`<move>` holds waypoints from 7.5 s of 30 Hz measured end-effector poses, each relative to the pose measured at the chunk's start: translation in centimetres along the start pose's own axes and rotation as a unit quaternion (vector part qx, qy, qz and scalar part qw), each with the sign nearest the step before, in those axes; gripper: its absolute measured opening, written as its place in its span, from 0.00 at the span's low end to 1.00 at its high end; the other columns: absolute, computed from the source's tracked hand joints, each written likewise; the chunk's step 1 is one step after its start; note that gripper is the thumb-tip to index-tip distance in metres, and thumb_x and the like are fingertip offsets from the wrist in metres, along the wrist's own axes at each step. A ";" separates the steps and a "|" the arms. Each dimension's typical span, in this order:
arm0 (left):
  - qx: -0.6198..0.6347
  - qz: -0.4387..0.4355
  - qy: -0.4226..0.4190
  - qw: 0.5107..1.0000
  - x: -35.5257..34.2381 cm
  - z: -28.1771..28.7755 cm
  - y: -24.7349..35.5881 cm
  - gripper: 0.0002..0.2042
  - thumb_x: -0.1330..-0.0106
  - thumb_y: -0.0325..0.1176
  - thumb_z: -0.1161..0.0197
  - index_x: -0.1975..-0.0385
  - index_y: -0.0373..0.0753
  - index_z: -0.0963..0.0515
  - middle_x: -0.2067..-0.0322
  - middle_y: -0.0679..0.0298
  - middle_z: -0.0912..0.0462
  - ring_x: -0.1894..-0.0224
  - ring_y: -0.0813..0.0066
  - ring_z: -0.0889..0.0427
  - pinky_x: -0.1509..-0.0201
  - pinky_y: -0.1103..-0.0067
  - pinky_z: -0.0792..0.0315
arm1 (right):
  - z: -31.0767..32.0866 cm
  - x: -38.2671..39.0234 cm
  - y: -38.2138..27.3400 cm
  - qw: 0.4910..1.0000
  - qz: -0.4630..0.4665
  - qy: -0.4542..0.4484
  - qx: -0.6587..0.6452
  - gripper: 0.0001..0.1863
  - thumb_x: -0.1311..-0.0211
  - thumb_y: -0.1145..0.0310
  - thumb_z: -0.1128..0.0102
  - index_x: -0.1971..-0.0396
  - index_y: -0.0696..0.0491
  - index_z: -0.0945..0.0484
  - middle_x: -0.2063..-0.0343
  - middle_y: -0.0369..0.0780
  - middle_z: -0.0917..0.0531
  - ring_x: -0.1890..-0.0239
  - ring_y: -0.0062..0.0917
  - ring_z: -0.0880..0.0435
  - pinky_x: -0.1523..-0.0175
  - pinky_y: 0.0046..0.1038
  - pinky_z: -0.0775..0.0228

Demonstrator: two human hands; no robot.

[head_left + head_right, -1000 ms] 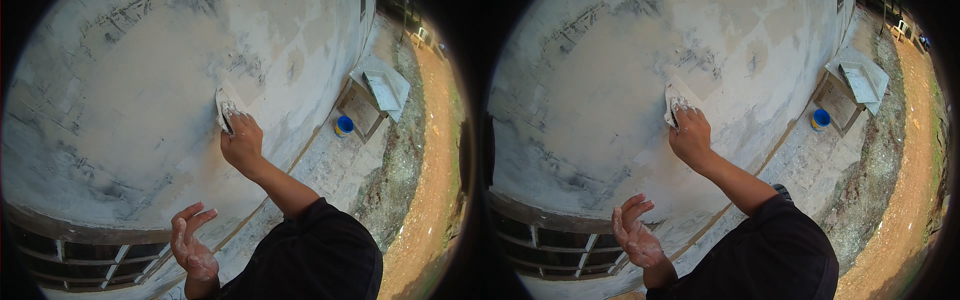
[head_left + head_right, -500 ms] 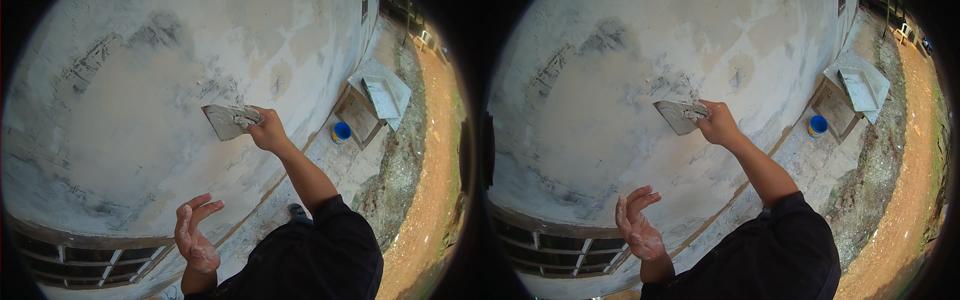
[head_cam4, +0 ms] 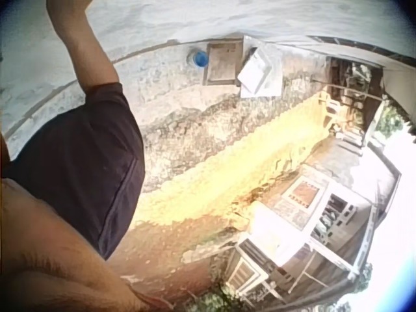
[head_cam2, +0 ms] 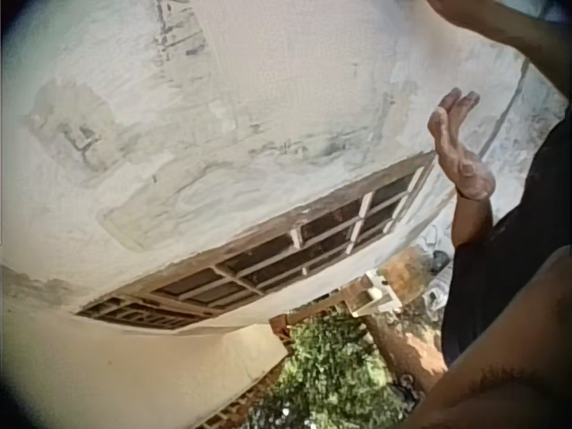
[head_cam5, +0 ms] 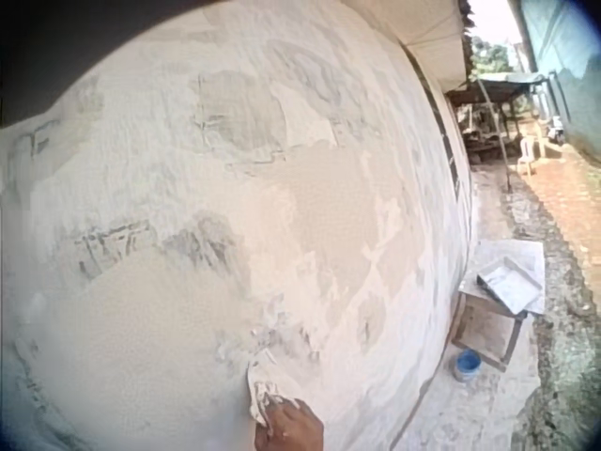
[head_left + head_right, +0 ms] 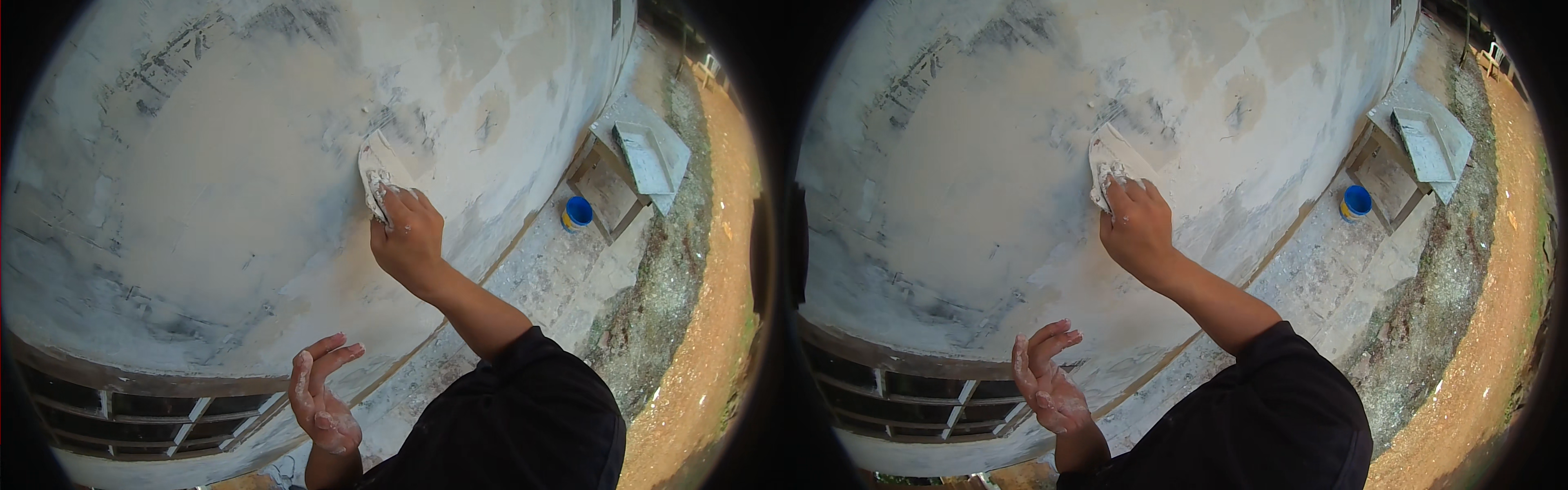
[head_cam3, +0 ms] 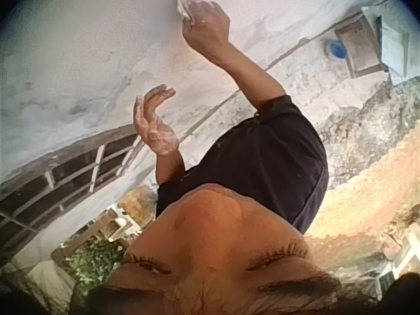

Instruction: The person applies and smooths plaster mixture onto an exterior house wall with a putty knife.

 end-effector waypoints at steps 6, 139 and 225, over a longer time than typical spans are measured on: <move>0.007 0.013 -0.012 1.000 4.2 5.8 0.7 0.29 0.31 0.53 0.68 0.38 0.38 0.46 0.64 0.46 0.20 0.52 0.52 0.26 0.42 0.61 0.42 | -4.4 6.7 -8.6 0.997 0.034 -0.039 -0.057 0.19 0.62 0.79 0.40 0.63 0.60 0.24 0.75 0.45 0.22 0.70 0.42 0.24 0.61 0.35 0.29; 0.037 0.077 0.029 0.996 10.6 9.4 0.2 0.32 0.34 0.50 0.62 0.37 0.33 0.52 0.65 0.45 0.20 0.55 0.51 0.25 0.47 0.63 0.37 | -8.8 16.0 -5.8 0.996 -0.071 -0.033 -0.040 0.13 0.60 0.76 0.40 0.70 0.59 0.26 0.77 0.46 0.23 0.72 0.43 0.25 0.66 0.37 0.32; 0.067 0.038 0.003 0.997 13.4 15.5 0.3 0.32 0.36 0.46 0.59 0.38 0.28 0.51 0.64 0.44 0.21 0.56 0.52 0.24 0.46 0.65 0.37 | -9.4 15.9 -12.4 0.999 -0.031 0.017 0.014 0.16 0.63 0.78 0.41 0.67 0.60 0.24 0.75 0.45 0.22 0.70 0.40 0.24 0.64 0.35 0.30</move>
Point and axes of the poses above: each hand's wrist, its own x-axis away from the middle knuckle, its own z-axis out of the back of the hand, y = z × x, the point moved 9 cm from there along -x, towards the middle knuckle
